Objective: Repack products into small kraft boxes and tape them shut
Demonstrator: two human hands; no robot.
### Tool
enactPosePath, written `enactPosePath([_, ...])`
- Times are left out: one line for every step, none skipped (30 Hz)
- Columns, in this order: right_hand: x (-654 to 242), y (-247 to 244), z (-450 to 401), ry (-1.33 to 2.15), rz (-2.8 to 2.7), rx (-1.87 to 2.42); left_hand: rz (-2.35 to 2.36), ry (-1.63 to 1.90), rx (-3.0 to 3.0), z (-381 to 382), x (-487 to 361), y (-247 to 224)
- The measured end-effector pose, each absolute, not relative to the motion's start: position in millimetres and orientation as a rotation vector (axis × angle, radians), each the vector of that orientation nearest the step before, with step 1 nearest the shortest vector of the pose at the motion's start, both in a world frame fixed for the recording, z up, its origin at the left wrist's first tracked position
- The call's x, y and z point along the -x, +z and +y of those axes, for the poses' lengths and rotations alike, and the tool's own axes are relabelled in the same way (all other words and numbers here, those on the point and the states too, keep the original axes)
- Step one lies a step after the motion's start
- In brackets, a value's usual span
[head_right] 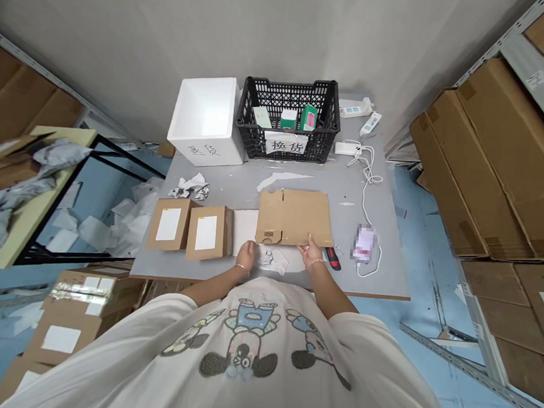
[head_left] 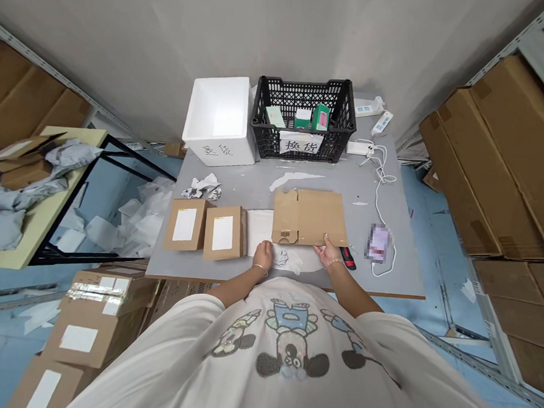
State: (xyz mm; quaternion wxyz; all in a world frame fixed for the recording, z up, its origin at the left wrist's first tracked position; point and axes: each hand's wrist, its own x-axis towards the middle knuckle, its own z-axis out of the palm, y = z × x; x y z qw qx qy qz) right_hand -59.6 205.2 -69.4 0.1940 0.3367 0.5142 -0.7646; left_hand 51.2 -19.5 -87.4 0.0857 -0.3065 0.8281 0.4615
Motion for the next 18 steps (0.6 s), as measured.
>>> enactPosePath([61,-69,208,-2.146,1.459,-0.928,2.603,1.216,0.663,-14,-57,-87])
enactPosePath([62,-68,210,-2.142,1.477,-0.904,2.685,1.062,0.398,-7,-61,-87])
enactPosePath([62,-67,211,-2.135,1.493,-0.877,2.714,0.918,0.164,1,-64,-88])
enactPosePath([62,-66,213,-2.128,1.501,-0.858,2.707,0.791,-0.019,9,-65,-89])
enactPosePath([61,-65,214,-2.119,1.5,-0.853,2.679,0.685,-0.147,16,-64,-90])
enactPosePath([61,-65,215,-2.114,1.49,-0.855,2.652,0.601,-0.223,23,-62,-91])
enactPosePath([60,-65,216,-2.111,1.476,-0.862,2.633,0.54,-0.26,28,-60,-93])
enactPosePath([59,-65,217,-2.109,1.461,-0.873,2.625,0.5,-0.274,31,-58,-95])
enactPosePath([59,-66,218,-2.108,1.45,-0.883,2.628,0.477,-0.278,33,-56,-97])
enactPosePath([59,-67,220,-2.106,1.445,-0.888,2.637,0.467,-0.282,34,-54,-99])
enactPosePath([59,-67,221,-2.102,1.45,-0.885,2.647,0.463,-0.283,34,-54,-100])
enactPosePath([60,-68,222,-2.095,1.461,-0.873,2.657,0.463,-0.282,34,-54,-101])
enactPosePath([61,-69,223,-2.085,1.474,-0.858,2.663,0.465,-0.28,34,-55,-101])
enactPosePath([62,-69,223,-2.078,1.483,-0.84,2.666,0.466,-0.276,34,-55,-101])
enactPosePath([64,-68,223,-2.074,1.486,-0.826,2.666,0.461,-0.266,34,-56,-100])
enactPosePath([66,-68,223,-2.074,1.481,-0.818,2.665,0.451,-0.256,35,-55,-99])
enactPosePath([68,-67,222,-2.077,1.471,-0.809,2.662,0.438,-0.249,35,-55,-98])
enactPosePath([69,-66,220,-2.08,1.463,-0.797,2.659,0.425,-0.244,36,-53,-98])
